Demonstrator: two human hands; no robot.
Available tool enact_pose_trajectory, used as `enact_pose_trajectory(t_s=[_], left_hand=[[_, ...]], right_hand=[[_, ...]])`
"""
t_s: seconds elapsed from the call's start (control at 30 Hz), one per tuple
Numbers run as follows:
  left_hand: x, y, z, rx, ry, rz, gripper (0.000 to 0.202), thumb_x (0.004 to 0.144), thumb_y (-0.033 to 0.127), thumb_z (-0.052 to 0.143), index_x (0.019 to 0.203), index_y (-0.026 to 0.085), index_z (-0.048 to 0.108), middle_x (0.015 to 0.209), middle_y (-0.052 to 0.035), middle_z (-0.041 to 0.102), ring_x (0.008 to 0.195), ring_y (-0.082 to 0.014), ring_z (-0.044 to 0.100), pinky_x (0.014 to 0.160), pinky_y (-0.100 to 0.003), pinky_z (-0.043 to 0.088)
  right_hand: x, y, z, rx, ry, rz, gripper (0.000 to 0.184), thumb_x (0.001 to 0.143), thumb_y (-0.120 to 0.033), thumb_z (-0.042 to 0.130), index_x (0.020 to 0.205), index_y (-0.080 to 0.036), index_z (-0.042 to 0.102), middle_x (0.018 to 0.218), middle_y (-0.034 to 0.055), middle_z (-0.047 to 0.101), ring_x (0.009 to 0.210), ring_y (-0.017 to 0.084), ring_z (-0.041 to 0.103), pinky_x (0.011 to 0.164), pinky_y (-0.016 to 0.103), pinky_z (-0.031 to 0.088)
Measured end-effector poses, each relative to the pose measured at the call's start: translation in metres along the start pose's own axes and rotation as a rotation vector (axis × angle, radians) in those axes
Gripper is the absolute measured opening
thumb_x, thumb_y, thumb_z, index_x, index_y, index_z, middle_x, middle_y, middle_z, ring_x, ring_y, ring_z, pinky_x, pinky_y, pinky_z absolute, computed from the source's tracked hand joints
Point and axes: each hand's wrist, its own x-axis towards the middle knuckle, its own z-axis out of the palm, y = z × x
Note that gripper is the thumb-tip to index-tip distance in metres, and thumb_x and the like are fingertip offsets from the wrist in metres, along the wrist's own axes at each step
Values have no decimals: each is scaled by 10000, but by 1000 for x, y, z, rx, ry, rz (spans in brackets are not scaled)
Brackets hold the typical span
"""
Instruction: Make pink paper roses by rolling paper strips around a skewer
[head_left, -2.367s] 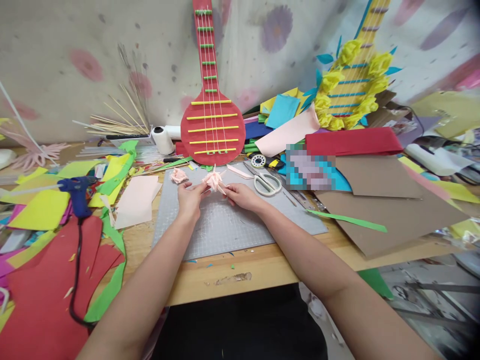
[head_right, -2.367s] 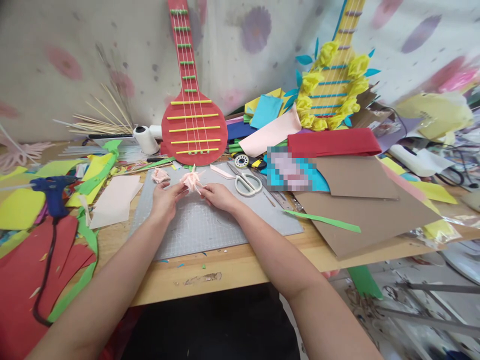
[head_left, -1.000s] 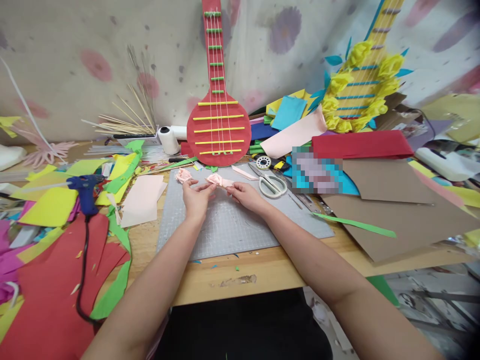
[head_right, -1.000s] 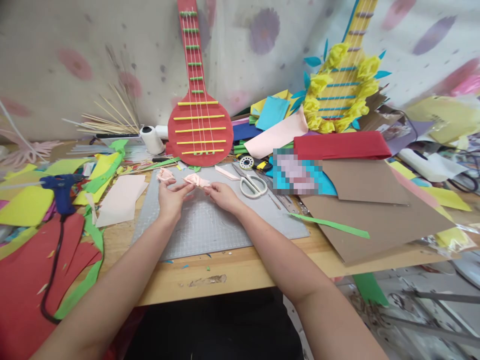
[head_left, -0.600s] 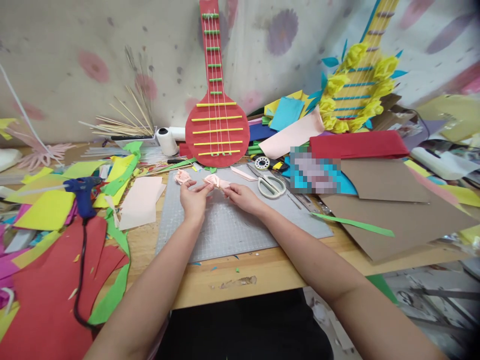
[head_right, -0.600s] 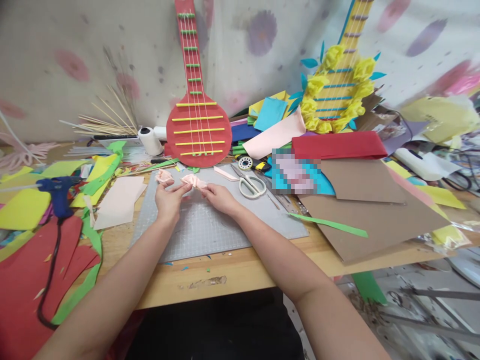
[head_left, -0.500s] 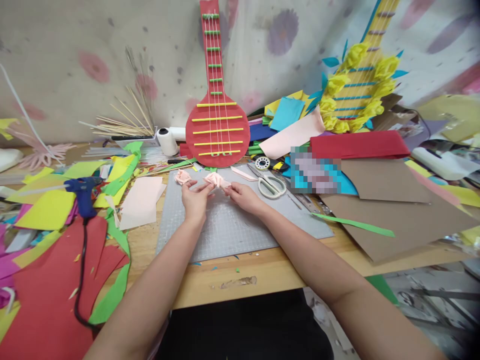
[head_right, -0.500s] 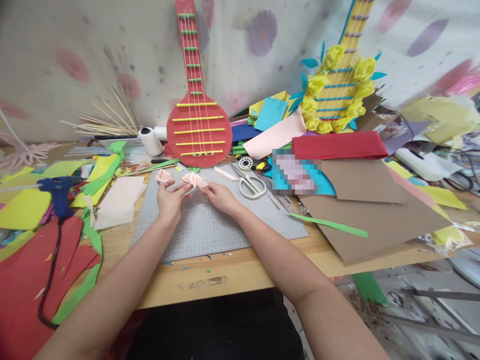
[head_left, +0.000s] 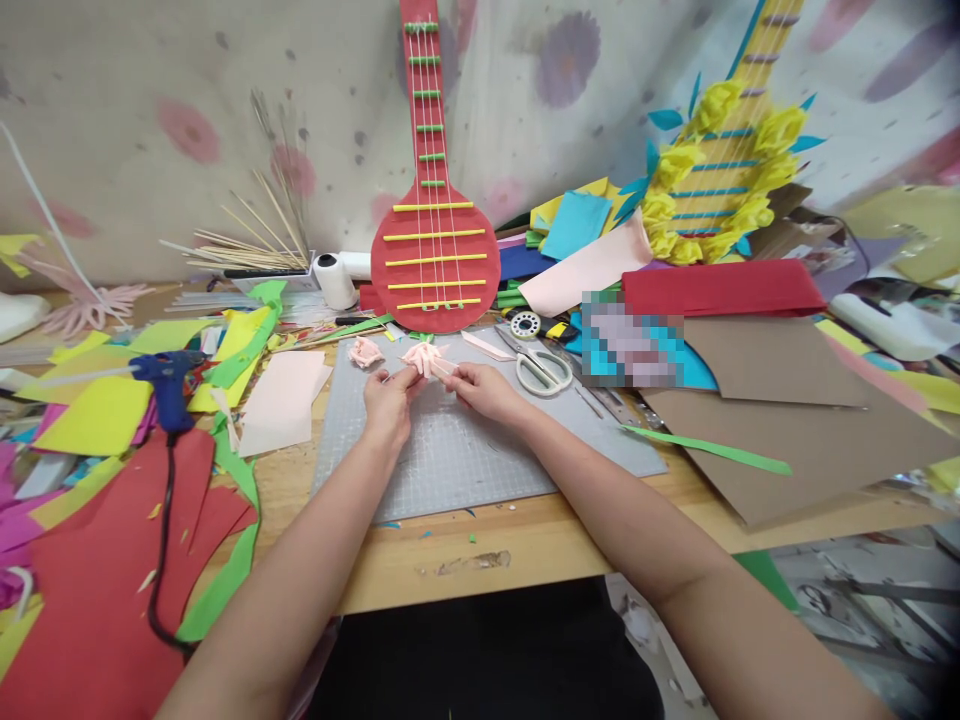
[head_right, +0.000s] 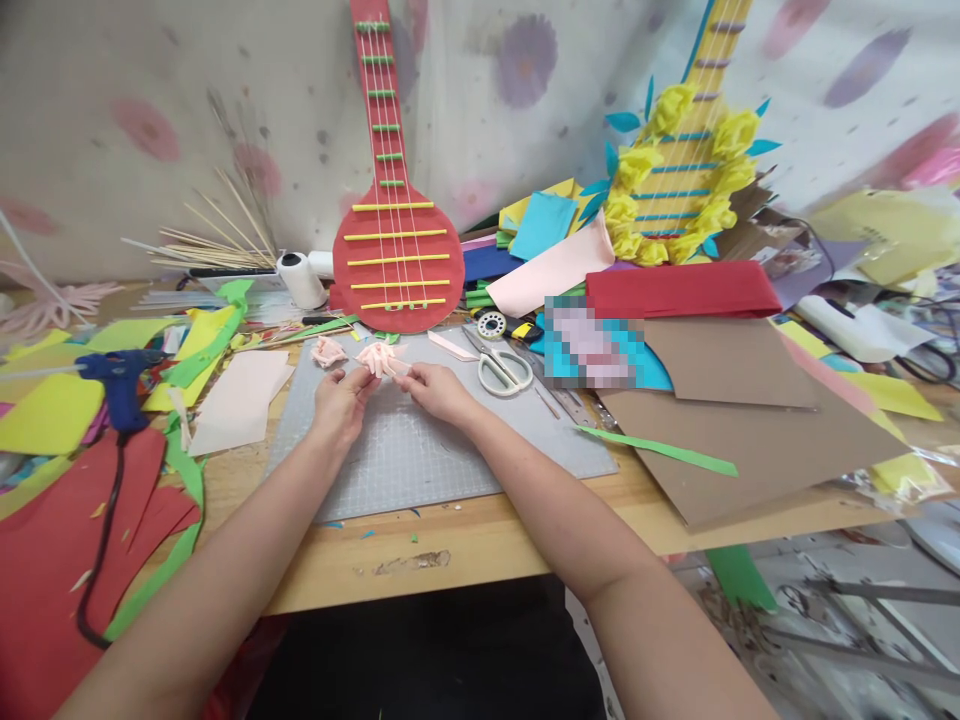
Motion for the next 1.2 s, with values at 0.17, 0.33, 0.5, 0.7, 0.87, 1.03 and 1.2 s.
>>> enact_pose_trajectory(t_s=[0.17,0.33,0.5,0.7,0.87,1.03,1.2], left_hand=[[-1,-1,-2,8,-41,19,392,666,-8,609,839,195,321,641,22,594,562,-117,625,545,-215,526],[-3,1,-3,22,-108,52,366,686,42,612,823,203,314,672,7,620,605,-146,651,523,-225,521],[-3,4,-4,41,-71,70,382,662,17,603,806,209,305,613,35,597,566,-142,640,487,-205,495],[-3,3,-5,24,-150,45,384,648,86,645,824,206,326,667,26,618,624,-150,659,482,-197,496],[-3,1,-4,52,-82,48,397,666,62,624,841,213,301,668,20,622,584,-138,646,462,-186,477],[-2,0,-4,43,-81,52,385,676,72,630,858,207,320,690,13,619,621,-148,654,504,-207,497],[-4,-1,-6,40,-144,-4,438,637,69,675,866,205,326,773,-26,639,705,-176,664,546,-244,523]], right_hand=[[1,2,-3,7,32,2,251,817,-382,463,682,-175,508,484,-47,492,468,87,429,529,222,315],[0,7,-4,27,43,-6,256,816,-398,464,693,-178,507,489,-50,490,474,89,432,531,224,317],[-1,7,0,25,45,-31,260,802,-411,481,685,-179,496,502,-48,492,502,96,446,546,230,317],[1,12,-3,11,74,-44,271,801,-426,469,684,-183,487,513,-46,499,500,93,437,537,224,310],[-3,12,-4,-79,94,-103,268,810,-414,468,670,-186,483,537,-36,509,548,101,452,552,225,300],[-3,12,-2,-108,90,-93,263,821,-418,454,696,-189,488,556,-32,531,565,107,471,566,228,310],[-4,18,-2,-113,88,-85,265,831,-441,439,766,-191,499,625,-22,585,595,114,511,587,234,323]])
